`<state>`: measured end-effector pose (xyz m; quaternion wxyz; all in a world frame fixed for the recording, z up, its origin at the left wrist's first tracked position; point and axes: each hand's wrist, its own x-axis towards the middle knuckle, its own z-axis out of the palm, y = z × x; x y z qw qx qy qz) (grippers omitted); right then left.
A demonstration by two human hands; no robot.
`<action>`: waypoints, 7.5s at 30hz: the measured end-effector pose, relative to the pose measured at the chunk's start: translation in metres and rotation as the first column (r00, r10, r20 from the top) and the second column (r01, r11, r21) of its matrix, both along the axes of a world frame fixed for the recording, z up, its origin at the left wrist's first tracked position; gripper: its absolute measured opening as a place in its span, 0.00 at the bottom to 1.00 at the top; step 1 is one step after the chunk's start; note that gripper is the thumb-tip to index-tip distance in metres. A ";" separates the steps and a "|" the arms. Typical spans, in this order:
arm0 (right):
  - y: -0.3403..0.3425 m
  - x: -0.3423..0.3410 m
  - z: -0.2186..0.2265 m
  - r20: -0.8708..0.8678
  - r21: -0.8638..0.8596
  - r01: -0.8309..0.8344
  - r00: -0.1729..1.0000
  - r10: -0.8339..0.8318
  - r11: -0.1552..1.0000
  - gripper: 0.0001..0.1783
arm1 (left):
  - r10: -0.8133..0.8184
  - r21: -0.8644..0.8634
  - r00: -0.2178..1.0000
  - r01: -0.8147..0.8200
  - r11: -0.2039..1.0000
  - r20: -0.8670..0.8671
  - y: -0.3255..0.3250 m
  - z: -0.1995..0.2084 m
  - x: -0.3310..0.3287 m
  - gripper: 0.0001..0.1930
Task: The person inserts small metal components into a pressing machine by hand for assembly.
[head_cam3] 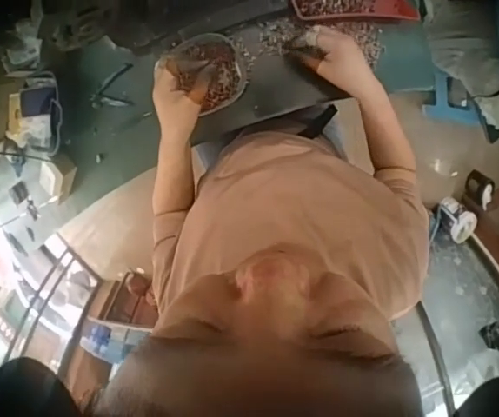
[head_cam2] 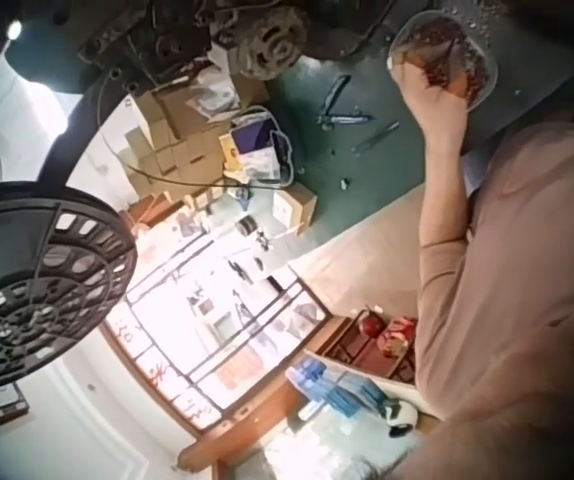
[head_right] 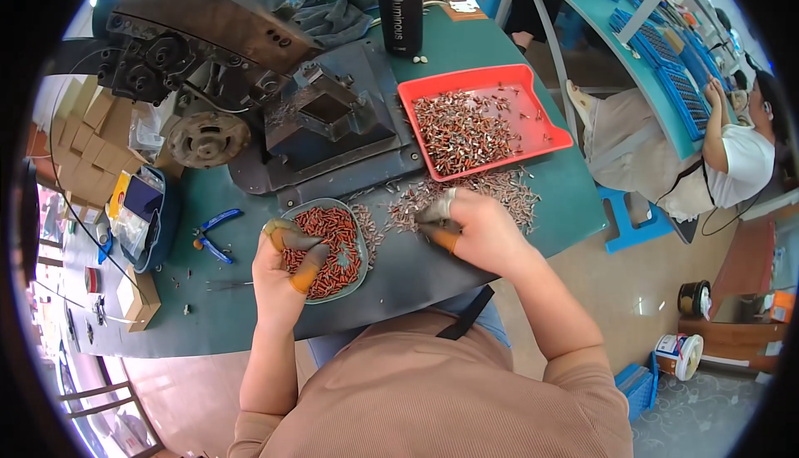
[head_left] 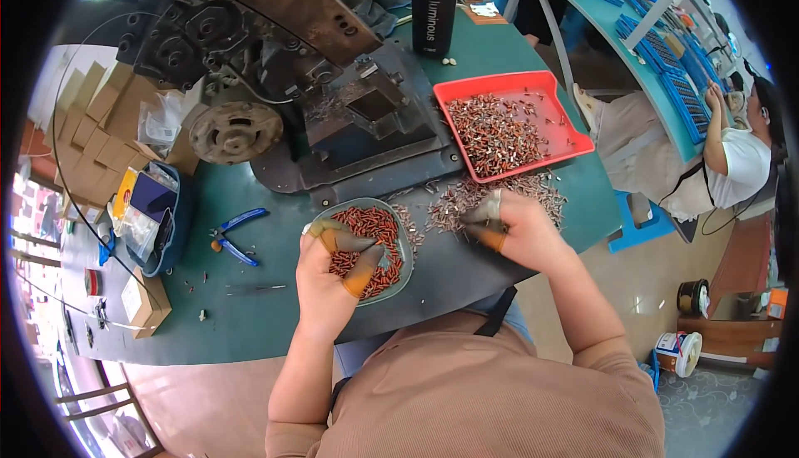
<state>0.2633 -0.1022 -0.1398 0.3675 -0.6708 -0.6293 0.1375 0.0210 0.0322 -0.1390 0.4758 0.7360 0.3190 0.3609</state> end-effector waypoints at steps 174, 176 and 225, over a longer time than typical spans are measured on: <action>-0.007 0.001 0.002 0.066 -0.028 -0.006 0.998 0.008 1.000 0.10 | -0.046 0.053 0.999 0.046 0.998 -0.015 -0.023 0.011 0.020 0.11; -0.006 -0.003 -0.004 0.123 -0.013 -0.033 0.992 0.034 0.999 0.12 | -0.028 -0.179 0.993 0.048 0.983 0.113 -0.024 0.006 0.017 0.10; 0.007 -0.004 -0.010 0.344 -0.120 -0.072 0.933 0.110 0.990 0.10 | -0.081 -0.122 0.996 0.084 0.989 0.032 -0.024 -0.003 0.010 0.09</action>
